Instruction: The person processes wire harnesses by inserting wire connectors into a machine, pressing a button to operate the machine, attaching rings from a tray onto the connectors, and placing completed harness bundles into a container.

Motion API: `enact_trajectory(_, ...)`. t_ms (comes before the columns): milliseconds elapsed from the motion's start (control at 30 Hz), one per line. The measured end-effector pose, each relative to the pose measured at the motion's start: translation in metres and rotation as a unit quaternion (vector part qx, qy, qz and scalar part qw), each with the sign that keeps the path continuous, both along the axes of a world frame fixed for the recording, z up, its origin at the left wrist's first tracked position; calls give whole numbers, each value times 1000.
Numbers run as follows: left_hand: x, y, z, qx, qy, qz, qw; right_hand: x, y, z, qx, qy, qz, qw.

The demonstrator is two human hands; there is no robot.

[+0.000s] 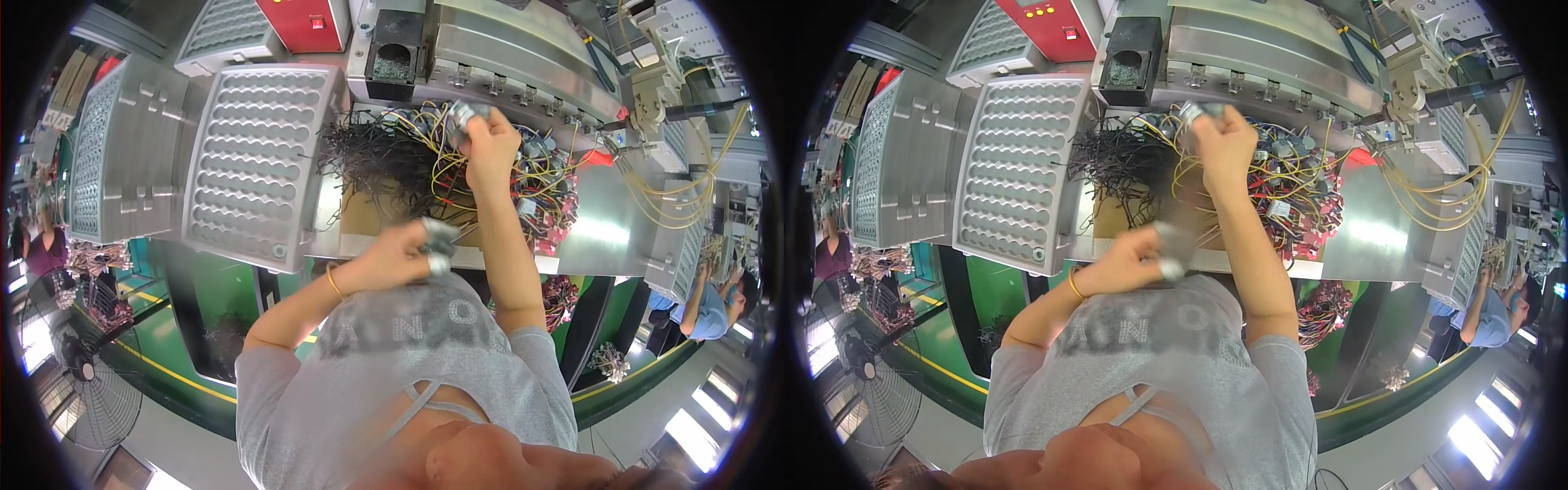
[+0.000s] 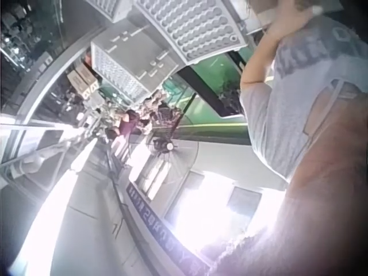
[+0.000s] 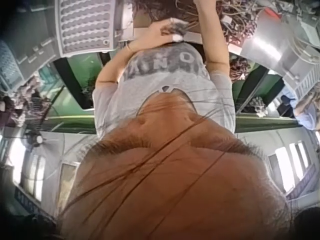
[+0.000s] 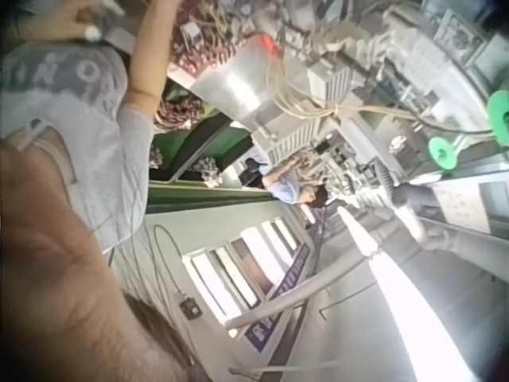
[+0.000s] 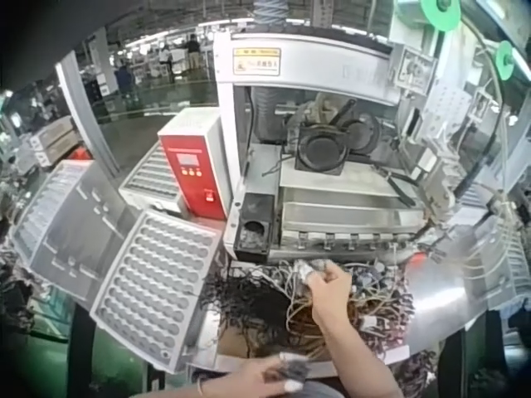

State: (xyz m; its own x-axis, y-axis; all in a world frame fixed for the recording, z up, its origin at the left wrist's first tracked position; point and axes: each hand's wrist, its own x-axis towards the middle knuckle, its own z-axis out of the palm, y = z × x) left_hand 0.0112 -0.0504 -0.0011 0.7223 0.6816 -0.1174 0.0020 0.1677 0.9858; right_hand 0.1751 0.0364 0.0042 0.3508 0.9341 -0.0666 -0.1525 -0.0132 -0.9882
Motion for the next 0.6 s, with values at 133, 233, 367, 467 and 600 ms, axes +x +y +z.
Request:
enact_trajectory(133, 6, 2, -44, 480, 240, 33, 843, 6, 20, -11, 1, 61, -85, 995)
enact_trajectory(233, -3, 5, -56, 435, 234, 59, 867, 9, 24, -17, -1, 65, -82, 995)
enact_trajectory(367, -12, 19, -24, 81, 128, 92, 984, -2, 26, -16, 25, 41, -74, 996)
enact_trajectory(467, -20, 28, -24, 167, 152, 56, 972, -20, 38, -22, 72, 200, -133, 968)
enact_trajectory(600, -23, 40, -24, 121, 168, 26, 978, -3, 33, -18, 25, 97, -68, 993)
